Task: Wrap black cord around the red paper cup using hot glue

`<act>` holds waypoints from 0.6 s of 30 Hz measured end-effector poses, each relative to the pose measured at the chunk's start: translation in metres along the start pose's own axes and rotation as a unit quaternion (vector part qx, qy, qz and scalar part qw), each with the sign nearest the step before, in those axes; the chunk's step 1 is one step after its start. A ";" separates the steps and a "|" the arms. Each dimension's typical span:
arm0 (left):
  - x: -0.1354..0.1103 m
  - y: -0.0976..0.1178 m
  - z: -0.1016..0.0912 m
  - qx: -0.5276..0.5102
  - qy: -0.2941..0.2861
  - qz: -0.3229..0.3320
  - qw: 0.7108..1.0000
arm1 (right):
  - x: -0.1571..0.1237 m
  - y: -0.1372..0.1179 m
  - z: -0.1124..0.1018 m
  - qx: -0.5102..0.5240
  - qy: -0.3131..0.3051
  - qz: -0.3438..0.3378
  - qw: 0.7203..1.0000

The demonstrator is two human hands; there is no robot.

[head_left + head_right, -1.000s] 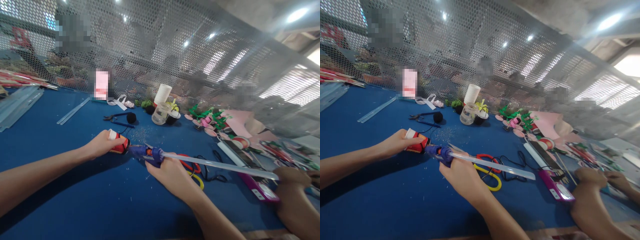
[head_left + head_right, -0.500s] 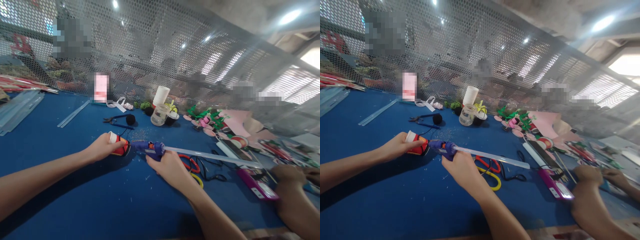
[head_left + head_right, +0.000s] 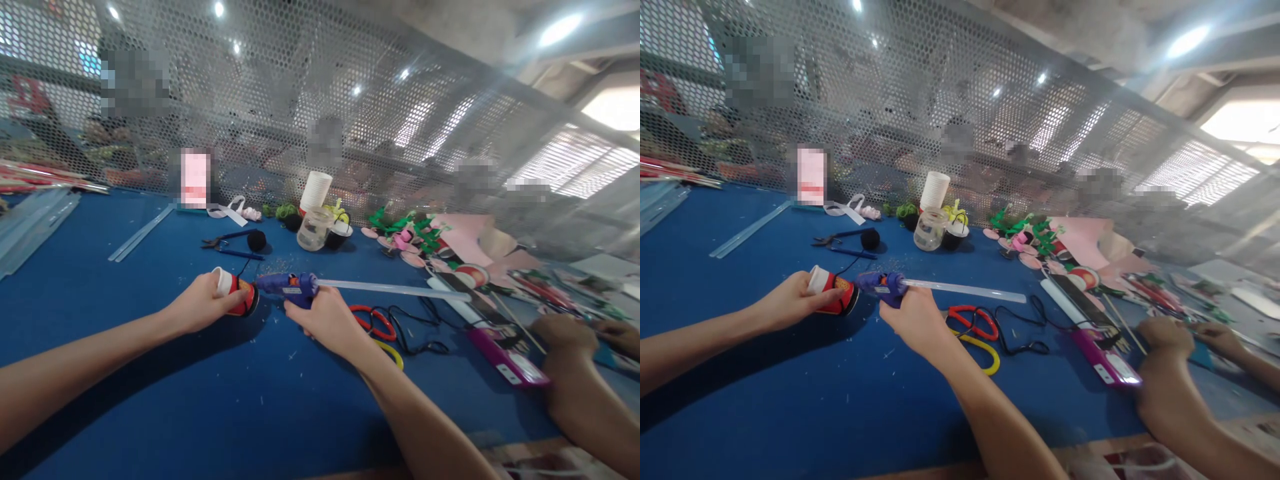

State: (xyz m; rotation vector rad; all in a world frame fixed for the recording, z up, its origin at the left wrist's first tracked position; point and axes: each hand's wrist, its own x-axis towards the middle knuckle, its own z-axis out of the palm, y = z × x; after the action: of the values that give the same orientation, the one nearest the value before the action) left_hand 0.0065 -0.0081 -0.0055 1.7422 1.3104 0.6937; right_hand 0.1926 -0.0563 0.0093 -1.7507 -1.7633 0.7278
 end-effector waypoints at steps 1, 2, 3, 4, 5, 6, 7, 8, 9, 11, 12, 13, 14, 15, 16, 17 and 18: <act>0.000 0.000 0.000 0.015 0.004 0.002 1.000 | 0.001 0.001 0.000 0.015 -0.009 0.007 1.000; 0.000 -0.001 0.000 0.032 0.007 0.005 0.999 | 0.002 0.003 -0.001 0.033 -0.018 0.012 0.999; 0.000 -0.002 0.000 0.045 0.009 0.009 0.999 | 0.004 0.005 -0.002 0.052 -0.023 0.014 0.998; 0.000 -0.002 0.000 0.054 0.008 0.012 0.998 | 0.006 0.009 -0.003 0.075 -0.021 0.013 0.997; 0.000 -0.003 0.000 0.062 0.006 0.015 0.998 | 0.009 0.013 -0.005 0.101 -0.010 0.009 0.995; 0.000 -0.003 0.000 0.070 0.003 0.019 0.997 | 0.013 0.018 -0.007 0.124 0.011 0.003 0.992; 0.000 -0.004 0.001 0.078 -0.003 0.025 0.997 | 0.017 0.023 -0.010 0.144 0.039 -0.001 0.989; -0.001 -0.004 0.001 0.084 -0.010 0.032 0.996 | 0.022 0.029 -0.012 0.151 0.070 -0.001 0.986; -0.002 -0.003 0.002 0.086 -0.018 0.042 0.995 | 0.028 0.035 -0.015 0.141 0.095 0.005 0.985; -0.004 -0.002 0.003 0.075 -0.036 0.067 0.994 | 0.039 0.046 -0.018 0.076 0.116 0.033 0.990; -0.005 -0.001 0.004 0.065 -0.043 0.079 0.994 | 0.044 0.051 -0.019 0.056 0.124 0.047 0.990; -0.006 -0.001 0.005 0.060 -0.048 0.086 0.993 | 0.048 0.056 -0.020 0.040 0.124 0.059 0.990; -0.007 0.000 0.005 0.058 -0.048 0.089 0.993 | 0.053 0.060 -0.020 0.027 0.123 0.071 0.990; -0.008 0.000 0.006 0.062 -0.048 0.094 0.993 | 0.056 0.063 -0.020 0.016 0.121 0.081 0.989; -0.008 0.001 0.006 0.068 -0.049 0.100 0.991 | 0.059 0.066 -0.019 0.004 0.119 0.091 0.989; -0.009 0.001 0.007 0.072 -0.050 0.104 0.991 | 0.062 0.067 -0.019 -0.007 0.120 0.099 0.988; -0.009 0.001 0.007 0.076 -0.051 0.107 0.990 | 0.063 0.068 -0.018 -0.017 0.125 0.103 0.987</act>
State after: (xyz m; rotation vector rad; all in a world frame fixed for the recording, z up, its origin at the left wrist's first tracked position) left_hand 0.0098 -0.0189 -0.0073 2.0359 1.1413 0.6277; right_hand 0.2534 0.0075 -0.0258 -1.9743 -1.4506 0.5334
